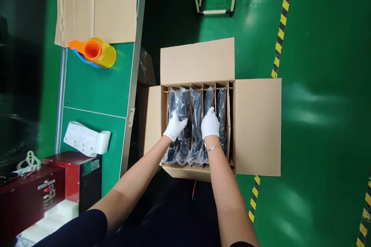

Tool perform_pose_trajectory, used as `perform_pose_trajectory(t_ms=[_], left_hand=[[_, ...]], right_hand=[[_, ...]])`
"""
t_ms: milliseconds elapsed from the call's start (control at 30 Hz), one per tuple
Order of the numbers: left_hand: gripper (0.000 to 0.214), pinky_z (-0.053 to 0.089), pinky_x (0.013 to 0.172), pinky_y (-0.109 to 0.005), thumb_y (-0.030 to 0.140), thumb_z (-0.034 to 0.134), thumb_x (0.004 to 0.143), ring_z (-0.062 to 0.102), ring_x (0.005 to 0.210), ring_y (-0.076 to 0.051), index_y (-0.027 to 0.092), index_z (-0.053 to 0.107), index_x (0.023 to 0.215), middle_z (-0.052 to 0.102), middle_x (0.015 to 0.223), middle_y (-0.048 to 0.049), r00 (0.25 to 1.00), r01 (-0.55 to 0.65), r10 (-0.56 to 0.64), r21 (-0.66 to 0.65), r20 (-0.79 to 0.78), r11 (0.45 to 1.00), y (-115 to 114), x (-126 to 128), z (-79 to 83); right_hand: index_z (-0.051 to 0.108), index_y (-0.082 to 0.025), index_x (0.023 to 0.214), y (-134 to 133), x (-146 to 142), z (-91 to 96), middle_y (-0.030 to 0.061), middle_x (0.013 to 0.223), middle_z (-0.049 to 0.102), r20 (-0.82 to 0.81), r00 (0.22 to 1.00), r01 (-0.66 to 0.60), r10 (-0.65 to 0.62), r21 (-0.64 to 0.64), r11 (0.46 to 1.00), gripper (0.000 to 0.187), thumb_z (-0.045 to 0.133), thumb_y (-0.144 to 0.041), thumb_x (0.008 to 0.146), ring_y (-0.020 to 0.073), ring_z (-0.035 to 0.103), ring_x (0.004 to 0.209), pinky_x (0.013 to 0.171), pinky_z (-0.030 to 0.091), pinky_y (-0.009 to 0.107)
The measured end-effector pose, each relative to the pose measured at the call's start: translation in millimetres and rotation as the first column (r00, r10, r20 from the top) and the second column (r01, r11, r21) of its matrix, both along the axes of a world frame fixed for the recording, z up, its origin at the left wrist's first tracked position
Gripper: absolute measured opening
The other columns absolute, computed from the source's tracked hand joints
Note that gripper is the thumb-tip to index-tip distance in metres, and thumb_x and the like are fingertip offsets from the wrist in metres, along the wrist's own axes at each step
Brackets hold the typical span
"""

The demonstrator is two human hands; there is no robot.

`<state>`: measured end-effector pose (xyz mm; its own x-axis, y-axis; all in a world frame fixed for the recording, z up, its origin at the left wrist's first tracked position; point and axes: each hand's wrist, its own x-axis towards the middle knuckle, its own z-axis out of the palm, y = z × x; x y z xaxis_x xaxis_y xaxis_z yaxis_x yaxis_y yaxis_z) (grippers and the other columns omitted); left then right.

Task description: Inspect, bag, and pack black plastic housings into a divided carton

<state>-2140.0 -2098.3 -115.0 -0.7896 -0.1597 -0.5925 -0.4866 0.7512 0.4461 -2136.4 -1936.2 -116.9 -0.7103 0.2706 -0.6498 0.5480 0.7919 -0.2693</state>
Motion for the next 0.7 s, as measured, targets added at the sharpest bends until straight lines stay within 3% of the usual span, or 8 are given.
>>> perform_pose_trajectory(t_ms=[100, 167, 233, 300, 367, 433, 600, 700], left_hand=[[0.088, 0.047, 0.102, -0.047, 0.034, 0.068, 0.079, 0.058, 0.122, -0.036, 0.007, 0.024, 0.150, 0.060, 0.129, -0.0243, 0.986, 0.025, -0.026, -0.009, -0.167, 1.000, -2.4, 4.8, 9.7], [0.081, 0.041, 0.109, -0.046, 0.035, 0.064, 0.083, 0.047, 0.135, -0.034, 0.010, 0.026, 0.150, 0.046, 0.146, -0.0234, 0.919, 0.063, -0.050, 0.021, -0.391, 0.998, 7.8, 10.6, 19.7], [0.062, 0.039, 0.112, -0.043, 0.030, 0.051, 0.091, 0.045, 0.137, -0.028, 0.013, 0.032, 0.148, 0.044, 0.149, -0.0189, 0.880, 0.118, -0.048, 0.121, -0.472, 0.986, 25.4, 16.8, 25.2], [0.054, 0.040, 0.113, -0.040, 0.021, 0.044, 0.092, 0.049, 0.134, -0.025, 0.012, 0.039, 0.145, 0.050, 0.145, -0.0176, 0.936, 0.125, -0.056, 0.178, -0.348, 0.976, 44.6, 20.1, 22.7], [0.056, 0.040, 0.113, -0.042, 0.014, 0.044, 0.088, 0.051, 0.132, -0.028, 0.007, 0.040, 0.144, 0.054, 0.140, -0.0215, 0.980, 0.077, -0.051, 0.135, -0.193, 0.988, 60.0, 18.8, 14.7], [0.061, 0.040, 0.112, -0.045, 0.010, 0.047, 0.085, 0.051, 0.131, -0.033, 0.001, 0.037, 0.145, 0.054, 0.137, -0.0267, 0.990, 0.045, -0.036, 0.069, -0.139, 0.997, 69.8, 14.2, 7.1], [0.069, 0.045, 0.101, -0.052, 0.018, 0.055, 0.086, 0.057, 0.120, -0.041, 0.002, 0.031, 0.149, 0.062, 0.119, -0.0283, 0.970, 0.225, -0.238, -0.184, -0.056, 0.957, 81.5, 4.1, 6.3], [0.076, 0.047, 0.096, -0.052, 0.027, 0.059, 0.086, 0.061, 0.114, -0.042, 0.005, 0.026, 0.151, 0.056, 0.128, -0.0299, 0.975, 0.215, -0.221, -0.226, -0.004, 0.950, 85.6, 1.8, 6.0]], right_hand=[[0.014, -0.006, 0.154, -7.1, -12.8, -6.6, 0.0239, 0.123, 0.054, 0.050, 0.998, 0.024, -0.025, 0.032, 0.999, 0.070, 0.044, -0.023, 0.093, 0.0247, 0.064, 0.106, 0.092, 0.052, 0.036], [0.024, -0.005, 0.149, -9.2, -14.0, -8.2, 0.0238, 0.121, 0.054, 0.037, 0.997, 0.060, -0.061, 0.045, 0.997, 0.063, 0.043, -0.019, 0.091, 0.0250, 0.064, 0.106, 0.091, 0.053, 0.037], [0.041, -0.006, 0.136, -9.4, -8.9, -6.3, 0.0222, 0.120, 0.055, 0.019, 0.996, 0.088, -0.089, 0.047, 0.995, 0.047, 0.039, -0.015, 0.090, 0.0251, 0.063, 0.107, 0.090, 0.053, 0.037], [0.047, -0.007, 0.126, -9.0, 0.4, -1.7, 0.0206, 0.119, 0.056, 0.004, 0.993, 0.118, -0.118, 0.045, 0.992, 0.038, 0.036, -0.014, 0.090, 0.0247, 0.063, 0.108, 0.090, 0.054, 0.037], [0.046, -0.009, 0.127, -8.6, 10.8, 4.1, 0.0190, 0.119, 0.056, -0.013, 0.990, 0.141, -0.140, 0.040, 0.989, 0.038, 0.037, -0.015, 0.090, 0.0242, 0.062, 0.109, 0.090, 0.053, 0.037], [0.043, -0.010, 0.131, -7.8, 19.4, 9.1, 0.0175, 0.121, 0.056, -0.034, 0.988, 0.149, -0.148, 0.023, 0.989, 0.041, 0.040, -0.018, 0.091, 0.0241, 0.060, 0.112, 0.092, 0.052, 0.037], [0.042, -0.011, 0.135, -2.4, 30.8, 15.1, 0.0176, 0.124, 0.054, -0.070, 0.984, 0.163, -0.166, -0.039, 0.986, 0.046, 0.046, -0.028, 0.092, 0.0230, 0.054, 0.117, 0.096, 0.049, 0.033], [0.039, -0.010, 0.138, -0.6, 35.3, 16.4, 0.0186, 0.122, 0.054, -0.116, 0.979, 0.164, -0.169, -0.054, 0.985, 0.050, 0.046, -0.025, 0.092, 0.0215, 0.053, 0.116, 0.095, 0.048, 0.031]])
